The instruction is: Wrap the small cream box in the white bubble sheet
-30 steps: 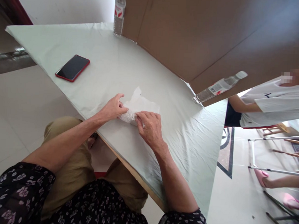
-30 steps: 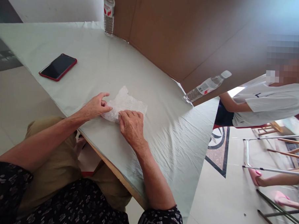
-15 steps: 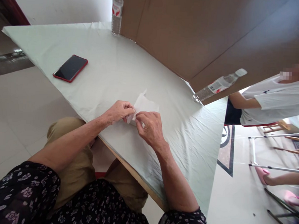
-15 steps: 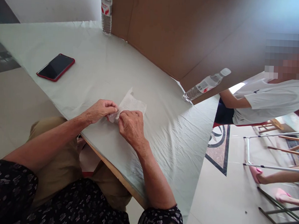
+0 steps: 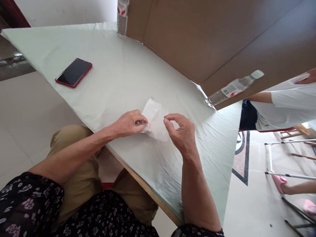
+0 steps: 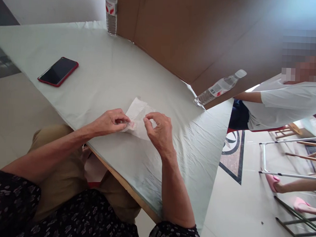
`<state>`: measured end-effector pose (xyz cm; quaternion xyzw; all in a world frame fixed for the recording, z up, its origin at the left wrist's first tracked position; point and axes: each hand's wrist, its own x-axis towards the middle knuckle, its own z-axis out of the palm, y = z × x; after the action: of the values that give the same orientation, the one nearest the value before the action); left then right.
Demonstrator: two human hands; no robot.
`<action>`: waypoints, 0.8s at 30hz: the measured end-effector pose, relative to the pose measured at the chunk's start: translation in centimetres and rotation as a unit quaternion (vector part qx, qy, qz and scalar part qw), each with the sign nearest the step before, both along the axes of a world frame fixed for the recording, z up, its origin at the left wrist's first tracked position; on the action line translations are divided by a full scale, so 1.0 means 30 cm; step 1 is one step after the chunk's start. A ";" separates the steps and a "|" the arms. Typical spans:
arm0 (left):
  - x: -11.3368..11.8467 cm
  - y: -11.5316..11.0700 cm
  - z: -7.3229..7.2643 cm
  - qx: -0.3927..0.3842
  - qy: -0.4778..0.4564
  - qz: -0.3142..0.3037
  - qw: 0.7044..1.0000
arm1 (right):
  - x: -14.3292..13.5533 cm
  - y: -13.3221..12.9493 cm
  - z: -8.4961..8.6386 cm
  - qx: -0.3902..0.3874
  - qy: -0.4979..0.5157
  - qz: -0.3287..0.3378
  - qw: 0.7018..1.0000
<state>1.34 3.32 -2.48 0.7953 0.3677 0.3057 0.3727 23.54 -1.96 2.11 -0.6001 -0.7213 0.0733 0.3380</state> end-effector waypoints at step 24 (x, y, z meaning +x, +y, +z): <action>0.031 -0.026 -0.064 0.230 0.046 0.011 0.972 | -0.001 -0.053 -0.186 -0.113 0.147 -0.070 0.980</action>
<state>2.28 2.54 -4.40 0.8688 0.3129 0.3493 0.1593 23.51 -3.54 -3.48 -0.6662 -0.6070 0.2176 0.3747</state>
